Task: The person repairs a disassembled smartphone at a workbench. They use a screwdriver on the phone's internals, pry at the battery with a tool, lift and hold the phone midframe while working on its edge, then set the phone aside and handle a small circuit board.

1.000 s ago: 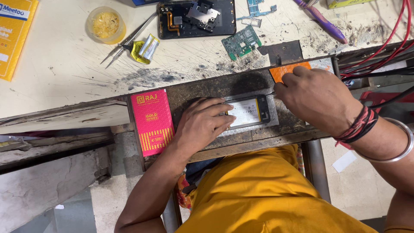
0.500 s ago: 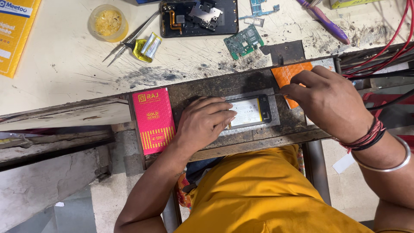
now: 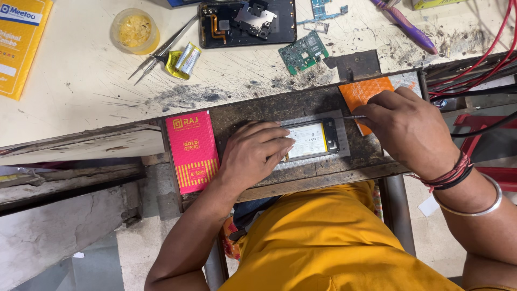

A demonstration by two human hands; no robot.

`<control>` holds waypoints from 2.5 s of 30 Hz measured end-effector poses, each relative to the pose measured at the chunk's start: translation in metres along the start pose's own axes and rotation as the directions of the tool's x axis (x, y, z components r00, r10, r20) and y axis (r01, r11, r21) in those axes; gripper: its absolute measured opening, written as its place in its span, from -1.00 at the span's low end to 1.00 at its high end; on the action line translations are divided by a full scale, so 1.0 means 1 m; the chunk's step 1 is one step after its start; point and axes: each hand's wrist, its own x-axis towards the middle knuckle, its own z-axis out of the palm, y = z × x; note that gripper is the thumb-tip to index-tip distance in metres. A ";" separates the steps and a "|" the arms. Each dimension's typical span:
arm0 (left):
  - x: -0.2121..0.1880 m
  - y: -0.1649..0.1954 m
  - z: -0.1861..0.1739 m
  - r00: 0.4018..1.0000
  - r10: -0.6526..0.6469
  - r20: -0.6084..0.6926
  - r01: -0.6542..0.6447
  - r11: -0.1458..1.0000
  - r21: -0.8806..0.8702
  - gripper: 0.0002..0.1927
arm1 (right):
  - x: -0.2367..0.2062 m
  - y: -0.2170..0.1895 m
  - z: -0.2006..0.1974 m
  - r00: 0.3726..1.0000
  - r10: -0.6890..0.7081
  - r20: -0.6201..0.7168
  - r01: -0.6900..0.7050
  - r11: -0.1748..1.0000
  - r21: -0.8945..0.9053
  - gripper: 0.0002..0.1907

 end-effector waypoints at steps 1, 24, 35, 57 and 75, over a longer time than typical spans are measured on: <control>0.000 0.000 0.000 1.000 0.000 0.003 0.000 1.000 0.006 -0.87 | 0.000 0.000 0.000 1.000 0.008 0.004 -0.008 1.000 -0.003 -0.80; 0.002 0.003 -0.002 0.999 -0.001 -0.040 0.000 1.000 -0.007 -0.87 | -0.007 -0.004 0.001 0.993 0.102 -0.051 -0.094 0.986 0.138 -0.82; 0.008 0.012 -0.007 0.971 -0.185 -0.153 0.158 0.972 -0.172 -0.85 | 0.005 -0.034 0.011 0.990 0.141 0.022 -0.135 0.878 0.460 -0.76; 0.008 0.008 -0.006 0.983 -0.126 -0.131 0.107 0.984 -0.142 -0.85 | 0.013 -0.045 0.020 0.977 0.204 0.067 -0.208 0.821 0.532 -0.78; 0.059 -0.002 -0.074 0.937 -0.003 -0.350 0.134 0.926 0.352 -0.91 | -0.046 -0.025 0.075 0.868 0.398 -0.296 -0.203 0.830 0.520 -0.80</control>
